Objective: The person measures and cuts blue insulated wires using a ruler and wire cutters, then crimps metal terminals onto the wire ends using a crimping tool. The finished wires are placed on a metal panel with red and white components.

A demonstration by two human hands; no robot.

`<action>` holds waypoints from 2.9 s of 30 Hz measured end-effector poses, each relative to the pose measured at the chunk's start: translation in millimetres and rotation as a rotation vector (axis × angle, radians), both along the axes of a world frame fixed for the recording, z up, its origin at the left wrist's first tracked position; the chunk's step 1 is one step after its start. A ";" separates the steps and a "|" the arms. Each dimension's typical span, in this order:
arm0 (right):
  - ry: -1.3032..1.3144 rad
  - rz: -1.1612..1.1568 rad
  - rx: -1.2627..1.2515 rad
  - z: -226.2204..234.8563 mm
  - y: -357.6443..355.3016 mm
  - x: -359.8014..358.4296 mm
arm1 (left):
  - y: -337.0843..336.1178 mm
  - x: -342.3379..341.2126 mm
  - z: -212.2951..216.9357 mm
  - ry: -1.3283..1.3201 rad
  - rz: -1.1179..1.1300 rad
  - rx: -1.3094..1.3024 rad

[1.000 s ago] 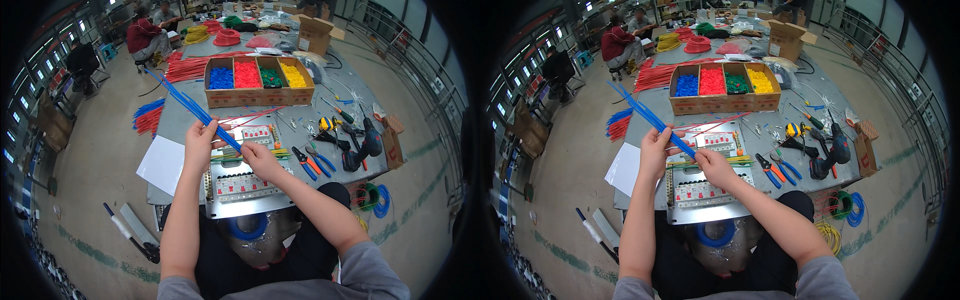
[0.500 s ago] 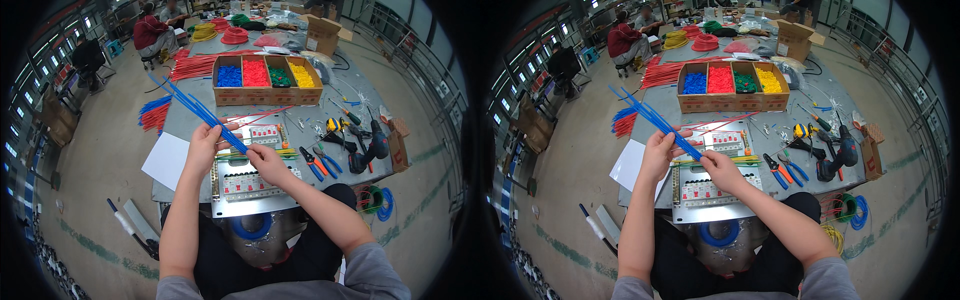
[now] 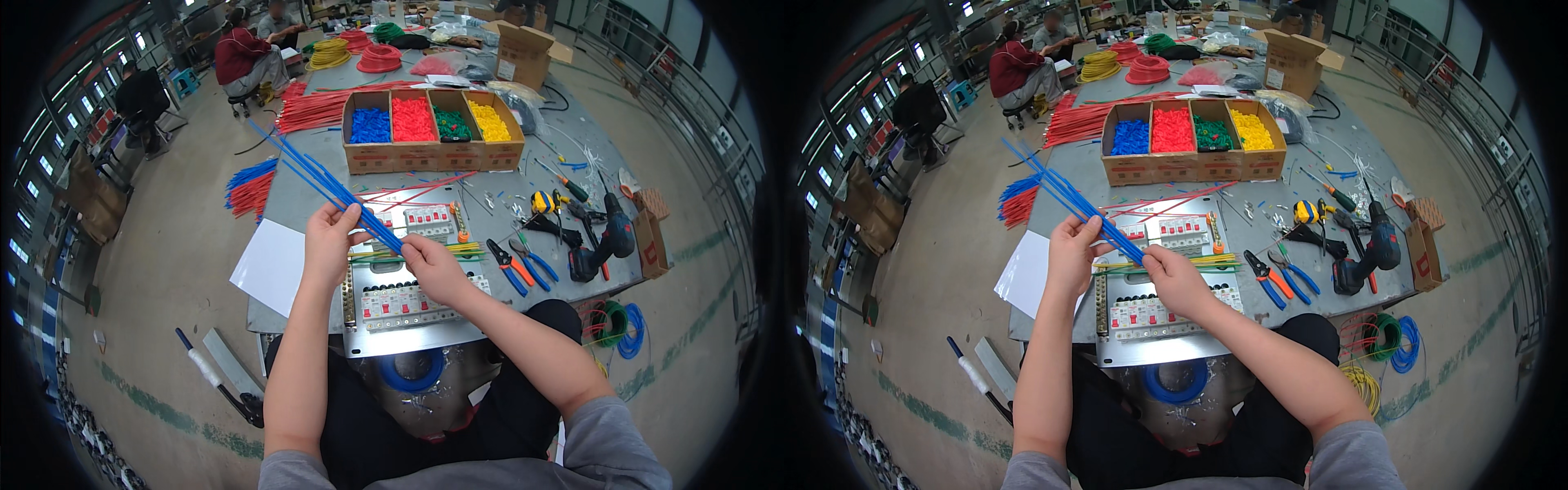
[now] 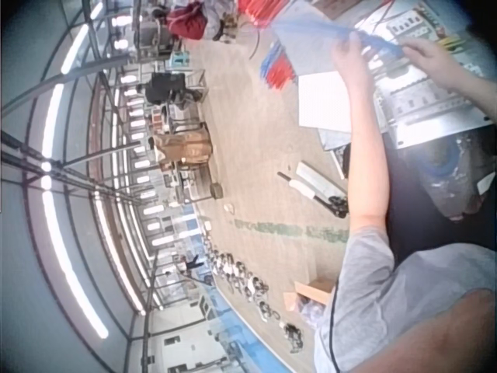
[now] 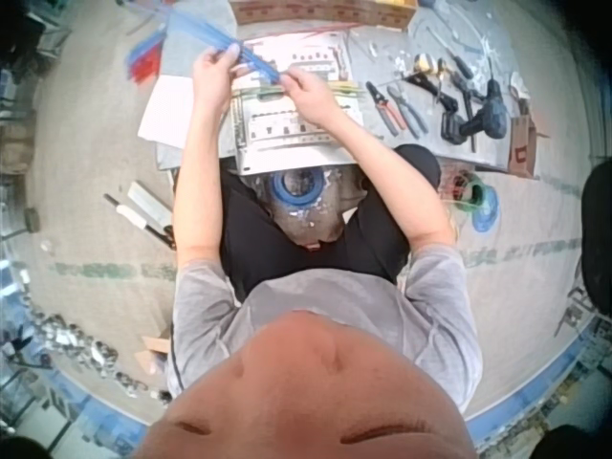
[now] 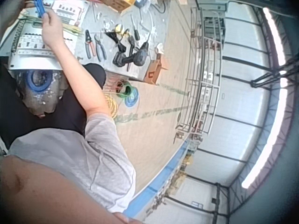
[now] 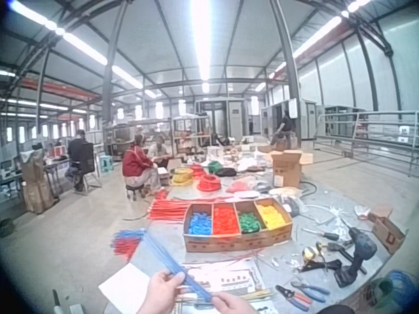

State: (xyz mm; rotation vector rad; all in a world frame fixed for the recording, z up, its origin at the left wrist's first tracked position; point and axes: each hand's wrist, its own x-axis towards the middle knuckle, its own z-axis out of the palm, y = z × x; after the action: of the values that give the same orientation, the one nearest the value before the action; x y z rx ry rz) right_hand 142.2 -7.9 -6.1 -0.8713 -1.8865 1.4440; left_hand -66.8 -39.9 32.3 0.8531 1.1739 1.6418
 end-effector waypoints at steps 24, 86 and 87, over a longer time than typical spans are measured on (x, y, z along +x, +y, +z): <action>-0.148 0.080 0.162 1.5 -1.1 6.3 | -2.7 35.7 17.3 -0.531 0.007 -0.014; -0.806 0.247 0.483 -6.0 16.7 45.5 | -54.9 -7.5 -114.7 1.356 -0.118 -0.052; -0.834 0.279 0.411 14.7 -6.6 16.0 | -62.1 -23.0 -122.3 1.484 -0.157 0.065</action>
State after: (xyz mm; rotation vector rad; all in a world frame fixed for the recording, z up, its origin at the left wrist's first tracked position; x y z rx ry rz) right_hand 158.3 -14.5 8.7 -1.1312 -2.8799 0.7981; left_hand -89.7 -102.0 -90.0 2.2855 1.8682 0.7199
